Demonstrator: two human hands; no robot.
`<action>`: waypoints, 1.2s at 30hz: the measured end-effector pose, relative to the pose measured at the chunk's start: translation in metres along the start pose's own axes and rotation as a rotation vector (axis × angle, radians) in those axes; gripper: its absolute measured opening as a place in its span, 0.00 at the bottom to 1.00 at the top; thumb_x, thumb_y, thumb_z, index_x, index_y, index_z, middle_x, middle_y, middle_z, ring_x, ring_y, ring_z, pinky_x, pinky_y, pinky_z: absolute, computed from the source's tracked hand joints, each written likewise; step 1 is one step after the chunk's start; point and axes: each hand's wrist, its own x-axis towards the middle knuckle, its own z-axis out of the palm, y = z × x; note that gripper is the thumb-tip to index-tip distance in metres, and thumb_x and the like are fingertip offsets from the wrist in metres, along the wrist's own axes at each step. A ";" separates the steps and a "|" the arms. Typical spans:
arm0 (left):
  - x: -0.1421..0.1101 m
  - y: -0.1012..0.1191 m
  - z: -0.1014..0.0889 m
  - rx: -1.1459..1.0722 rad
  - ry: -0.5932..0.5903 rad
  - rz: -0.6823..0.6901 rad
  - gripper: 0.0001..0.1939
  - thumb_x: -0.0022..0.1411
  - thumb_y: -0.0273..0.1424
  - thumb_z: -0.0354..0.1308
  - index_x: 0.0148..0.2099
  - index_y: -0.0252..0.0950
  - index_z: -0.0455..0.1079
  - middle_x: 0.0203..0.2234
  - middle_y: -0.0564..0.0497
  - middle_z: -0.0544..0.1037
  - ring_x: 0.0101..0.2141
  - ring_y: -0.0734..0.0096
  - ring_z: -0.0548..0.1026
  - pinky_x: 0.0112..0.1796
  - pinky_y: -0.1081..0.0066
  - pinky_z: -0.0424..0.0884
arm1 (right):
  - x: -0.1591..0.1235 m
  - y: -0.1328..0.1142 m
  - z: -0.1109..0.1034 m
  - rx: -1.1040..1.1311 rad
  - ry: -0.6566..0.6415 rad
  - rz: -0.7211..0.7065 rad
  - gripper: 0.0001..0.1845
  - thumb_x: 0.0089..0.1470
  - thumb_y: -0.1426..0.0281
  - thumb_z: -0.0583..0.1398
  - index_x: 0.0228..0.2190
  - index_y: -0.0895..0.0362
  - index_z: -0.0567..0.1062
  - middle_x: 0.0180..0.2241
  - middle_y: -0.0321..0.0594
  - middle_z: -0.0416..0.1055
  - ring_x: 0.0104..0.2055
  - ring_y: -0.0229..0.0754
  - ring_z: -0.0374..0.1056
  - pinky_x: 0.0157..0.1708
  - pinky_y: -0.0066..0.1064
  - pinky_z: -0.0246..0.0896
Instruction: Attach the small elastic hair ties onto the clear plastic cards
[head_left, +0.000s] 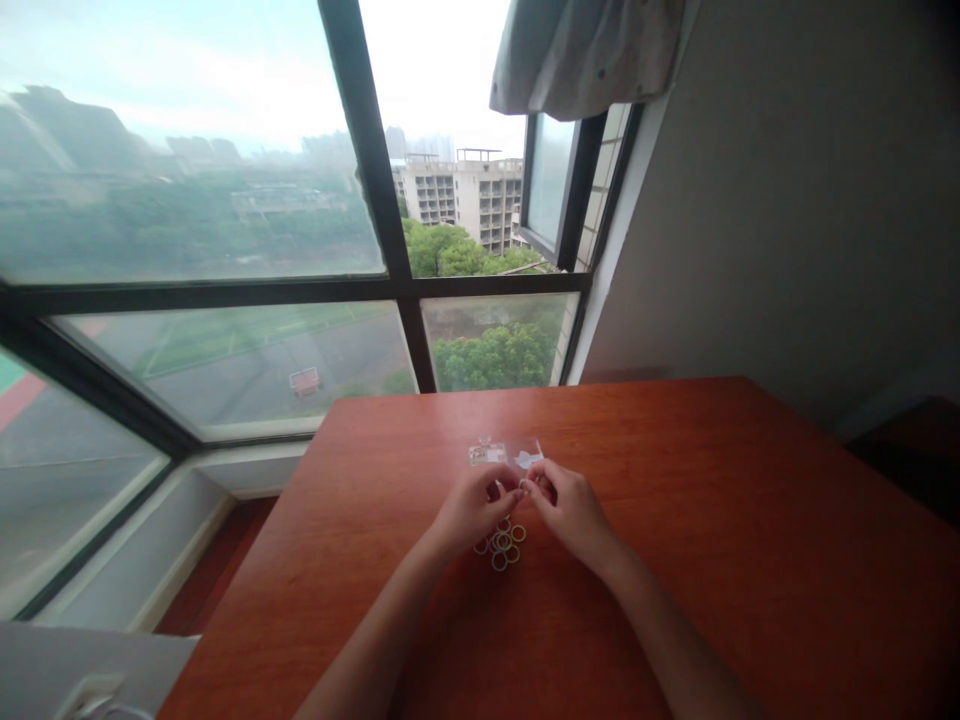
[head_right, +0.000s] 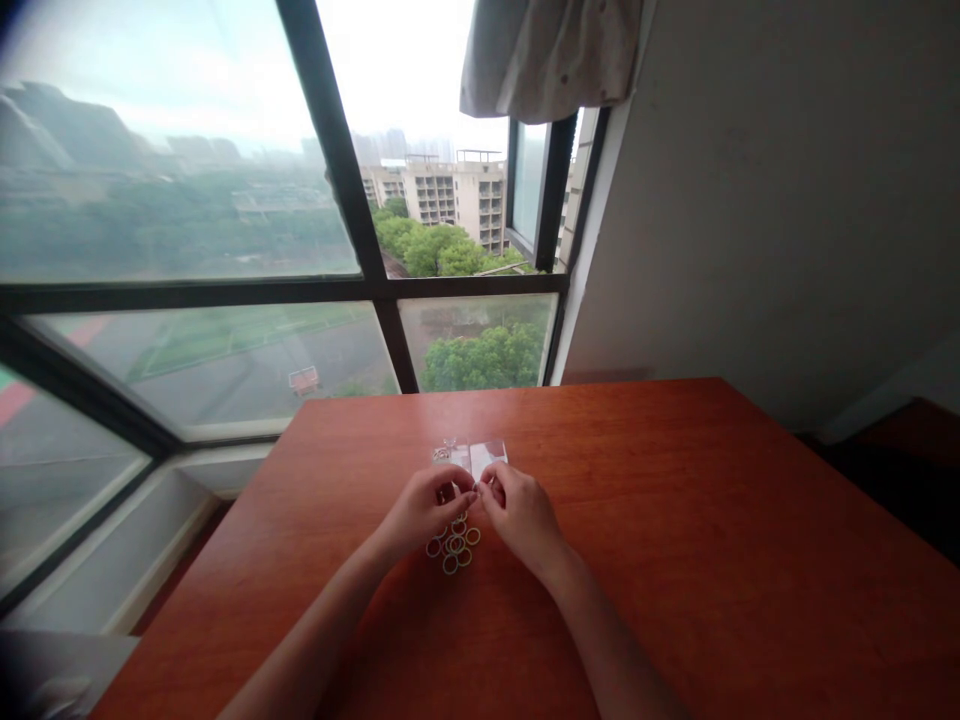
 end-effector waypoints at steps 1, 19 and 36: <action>0.000 0.000 0.000 0.009 0.008 0.004 0.06 0.58 0.29 0.57 0.33 0.33 0.73 0.22 0.54 0.73 0.22 0.80 0.66 0.24 0.79 0.61 | 0.000 0.000 0.000 0.002 -0.002 -0.001 0.04 0.55 0.69 0.56 0.29 0.55 0.69 0.20 0.30 0.62 0.23 0.35 0.59 0.25 0.25 0.49; -0.001 -0.033 -0.041 0.436 0.203 -0.098 0.06 0.56 0.28 0.55 0.33 0.36 0.73 0.26 0.52 0.76 0.26 0.74 0.70 0.29 0.75 0.62 | -0.015 -0.016 0.009 -0.049 -0.420 -0.166 0.08 0.50 0.74 0.59 0.31 0.53 0.78 0.25 0.32 0.74 0.26 0.34 0.66 0.27 0.23 0.52; -0.001 -0.036 -0.045 0.422 0.227 -0.070 0.08 0.59 0.31 0.54 0.35 0.35 0.74 0.28 0.51 0.77 0.26 0.74 0.70 0.29 0.75 0.63 | -0.016 -0.018 0.011 -0.087 -0.410 -0.188 0.09 0.48 0.75 0.60 0.30 0.52 0.79 0.26 0.32 0.75 0.26 0.34 0.67 0.27 0.23 0.51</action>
